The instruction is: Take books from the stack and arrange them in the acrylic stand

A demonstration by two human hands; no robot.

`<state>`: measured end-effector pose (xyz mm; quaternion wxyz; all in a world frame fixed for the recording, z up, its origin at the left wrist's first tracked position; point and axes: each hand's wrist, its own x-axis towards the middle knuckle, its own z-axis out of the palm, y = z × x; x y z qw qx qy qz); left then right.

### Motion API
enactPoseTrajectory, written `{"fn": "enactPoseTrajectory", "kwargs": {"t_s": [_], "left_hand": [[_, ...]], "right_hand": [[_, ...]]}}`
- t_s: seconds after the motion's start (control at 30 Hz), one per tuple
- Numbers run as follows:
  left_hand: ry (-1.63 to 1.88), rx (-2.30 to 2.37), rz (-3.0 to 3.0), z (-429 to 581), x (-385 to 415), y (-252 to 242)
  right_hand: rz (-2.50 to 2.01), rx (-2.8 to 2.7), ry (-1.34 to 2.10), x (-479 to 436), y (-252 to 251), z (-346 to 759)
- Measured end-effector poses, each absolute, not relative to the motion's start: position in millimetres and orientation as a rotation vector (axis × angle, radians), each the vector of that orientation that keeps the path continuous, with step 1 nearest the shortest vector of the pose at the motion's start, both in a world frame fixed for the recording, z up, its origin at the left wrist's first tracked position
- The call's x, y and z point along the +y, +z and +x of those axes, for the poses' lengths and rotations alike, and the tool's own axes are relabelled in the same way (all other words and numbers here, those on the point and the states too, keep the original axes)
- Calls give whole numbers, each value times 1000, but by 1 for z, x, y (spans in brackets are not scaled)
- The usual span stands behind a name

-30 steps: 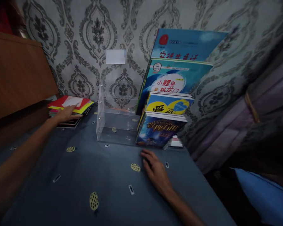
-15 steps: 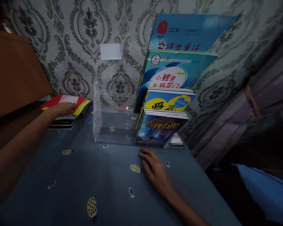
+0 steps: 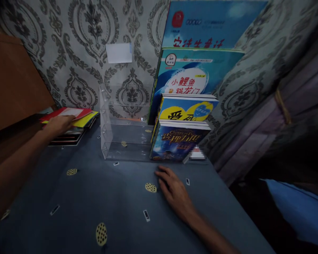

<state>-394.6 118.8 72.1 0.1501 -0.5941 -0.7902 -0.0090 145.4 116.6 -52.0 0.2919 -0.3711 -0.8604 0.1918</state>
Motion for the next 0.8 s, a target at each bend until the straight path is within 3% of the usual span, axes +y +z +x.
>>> {"fn": "enactPoseTrajectory", "kwargs": {"t_s": [0.27, 0.5, 0.8], "left_hand": [[-304, -2186, -1514, -397, 60, 44], [-425, -2096, -1530, -383, 88, 17], [-454, -2135, -1451, -381, 116, 18]], "right_hand": [[-960, -2304, 484, 119, -54, 145], [-966, -2335, 442, 119, -52, 144], [-969, -2347, 436, 116, -49, 143]]}}
